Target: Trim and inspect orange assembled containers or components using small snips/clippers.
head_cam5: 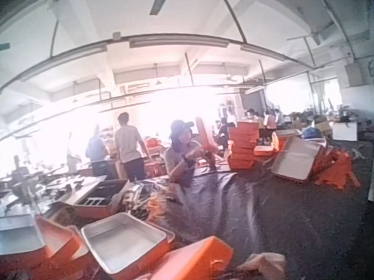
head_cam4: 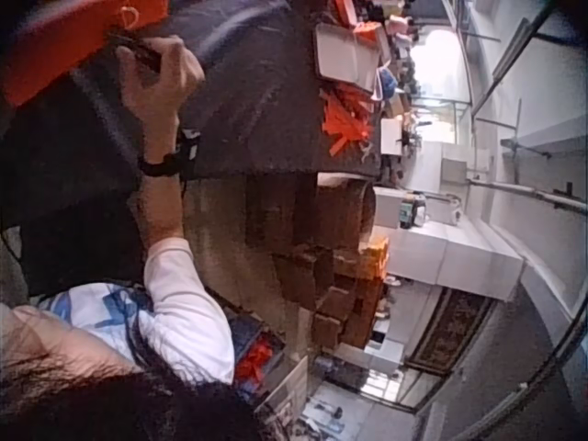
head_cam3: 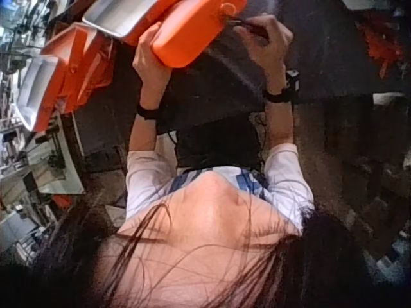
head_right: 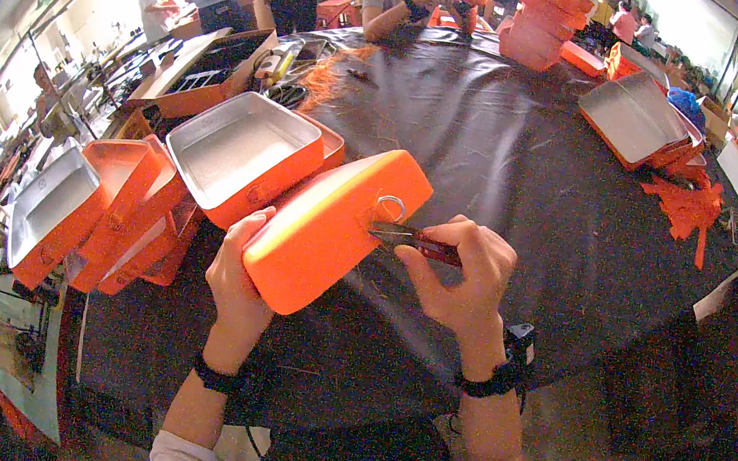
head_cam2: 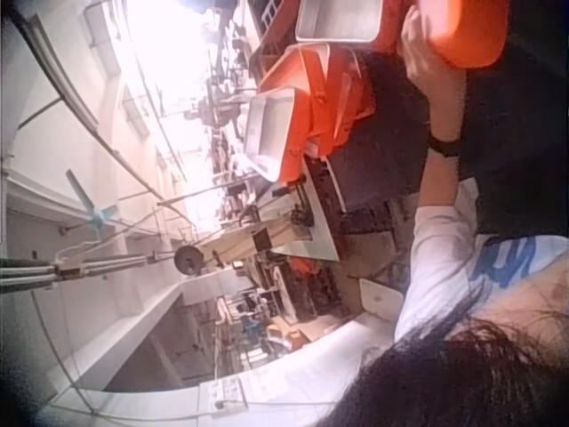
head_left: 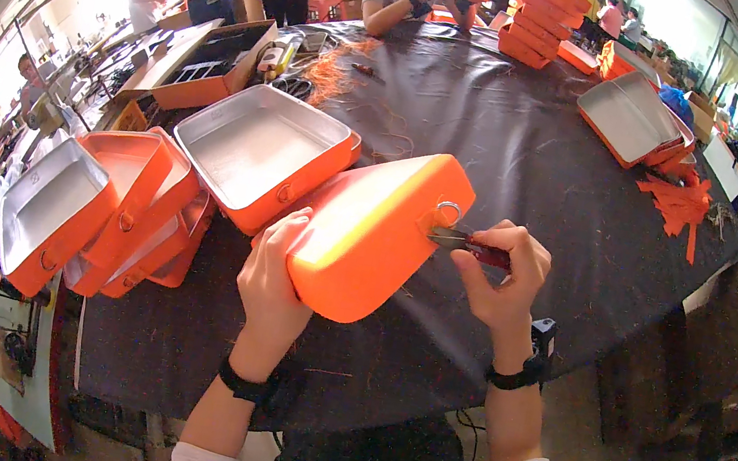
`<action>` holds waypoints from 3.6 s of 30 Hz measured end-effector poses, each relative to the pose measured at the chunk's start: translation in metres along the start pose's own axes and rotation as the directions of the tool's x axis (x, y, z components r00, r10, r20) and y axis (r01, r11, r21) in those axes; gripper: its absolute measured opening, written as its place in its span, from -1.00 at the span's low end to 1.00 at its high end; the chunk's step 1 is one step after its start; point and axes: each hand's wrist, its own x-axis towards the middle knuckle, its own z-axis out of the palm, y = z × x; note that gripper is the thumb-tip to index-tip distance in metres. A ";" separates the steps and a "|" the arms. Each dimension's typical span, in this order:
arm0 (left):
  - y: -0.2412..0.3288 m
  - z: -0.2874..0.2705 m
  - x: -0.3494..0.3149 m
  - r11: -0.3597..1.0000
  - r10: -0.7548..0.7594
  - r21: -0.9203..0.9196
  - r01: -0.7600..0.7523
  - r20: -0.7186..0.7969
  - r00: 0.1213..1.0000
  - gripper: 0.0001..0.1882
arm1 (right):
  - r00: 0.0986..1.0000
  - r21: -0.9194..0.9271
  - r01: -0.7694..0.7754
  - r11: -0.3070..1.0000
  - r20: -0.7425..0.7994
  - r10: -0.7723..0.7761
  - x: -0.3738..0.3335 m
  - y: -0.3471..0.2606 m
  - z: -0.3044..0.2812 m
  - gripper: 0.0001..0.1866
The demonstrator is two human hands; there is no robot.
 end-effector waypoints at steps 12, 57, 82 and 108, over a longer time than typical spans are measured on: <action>0.001 -0.002 0.002 1.000 0.026 0.014 -0.026 -0.008 1.000 -0.47 | 0.996 0.132 -0.087 0.987 0.015 0.085 0.000 -0.002 0.002 -0.66; 0.012 -0.007 0.003 0.914 -0.070 0.405 0.005 0.145 0.987 -0.14 | 0.796 0.033 -0.391 0.920 -0.490 0.356 -0.014 0.078 -0.016 -0.78; -0.012 0.009 -0.020 0.898 -0.183 0.440 0.009 0.356 0.916 -0.85 | 0.571 -0.129 -0.789 0.601 -0.518 0.637 -0.048 0.158 -0.049 -0.80; 0.001 0.009 -0.020 0.924 -0.255 0.373 0.083 0.441 0.861 -0.86 | 0.663 -0.016 -0.746 0.665 -0.100 0.742 -0.031 0.111 0.004 -0.73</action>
